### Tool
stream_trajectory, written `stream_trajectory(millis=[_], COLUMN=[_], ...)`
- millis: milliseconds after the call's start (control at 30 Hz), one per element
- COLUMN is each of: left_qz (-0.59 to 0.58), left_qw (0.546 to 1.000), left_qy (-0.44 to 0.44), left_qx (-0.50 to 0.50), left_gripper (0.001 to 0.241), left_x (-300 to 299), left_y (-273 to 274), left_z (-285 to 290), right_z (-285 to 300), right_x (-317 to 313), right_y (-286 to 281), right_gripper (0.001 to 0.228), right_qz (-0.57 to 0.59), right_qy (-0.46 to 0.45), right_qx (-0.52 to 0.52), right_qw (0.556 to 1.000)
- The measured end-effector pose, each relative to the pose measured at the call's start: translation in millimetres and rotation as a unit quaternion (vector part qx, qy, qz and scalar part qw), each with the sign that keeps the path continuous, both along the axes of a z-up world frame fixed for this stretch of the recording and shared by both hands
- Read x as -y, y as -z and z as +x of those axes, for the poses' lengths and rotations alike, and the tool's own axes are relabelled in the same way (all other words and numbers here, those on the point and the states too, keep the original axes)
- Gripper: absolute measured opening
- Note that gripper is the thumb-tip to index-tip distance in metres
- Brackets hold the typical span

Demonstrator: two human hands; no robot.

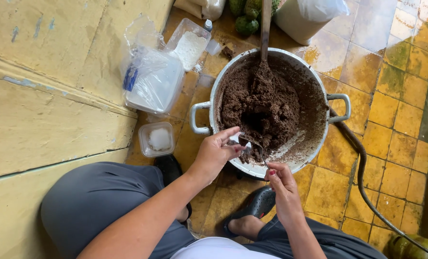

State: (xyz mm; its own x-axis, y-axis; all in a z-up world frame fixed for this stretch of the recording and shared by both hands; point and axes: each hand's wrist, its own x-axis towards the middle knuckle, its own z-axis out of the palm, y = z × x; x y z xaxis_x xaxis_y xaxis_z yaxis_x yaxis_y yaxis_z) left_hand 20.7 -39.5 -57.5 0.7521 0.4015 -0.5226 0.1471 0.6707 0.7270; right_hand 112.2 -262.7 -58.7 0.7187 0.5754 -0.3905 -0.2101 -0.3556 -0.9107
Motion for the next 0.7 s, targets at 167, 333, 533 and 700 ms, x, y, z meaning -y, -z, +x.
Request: stream_trajectory(millis=[167, 333, 533, 700], left_qz=[-0.035, -0.139, -0.18, -0.208], left_qw=[0.999, 0.989, 0.981, 0.972], left_qy=[-0.018, -0.053, -0.068, -0.103], left_qx=[0.011, -0.005, 0.008, 0.028], left_gripper=[0.067, 0.067, 0.066, 0.063], left_x=[-0.8, -3.6, -4.3, -4.6], left_y=[-16.2, -33.8, -48.6, -54.4], left_z=[-1.1, -1.5, -4.9, -5.4], right_z=[-2.6, -4.2, -6.0, -7.4], right_x=[-4.6, -7.0, -5.5, -4.1], right_y=[-4.2, -3.3, 5.7, 11.7], right_gripper=[0.022, 0.023, 0.021, 0.021], right_qz=[0.009, -0.002, 0.024, 0.048], right_qy=[0.01, -0.005, 0.004, -0.001], right_qx=[0.023, 0.065, 0.059, 0.071], right_qw=[1.0, 0.998, 0.998, 0.996])
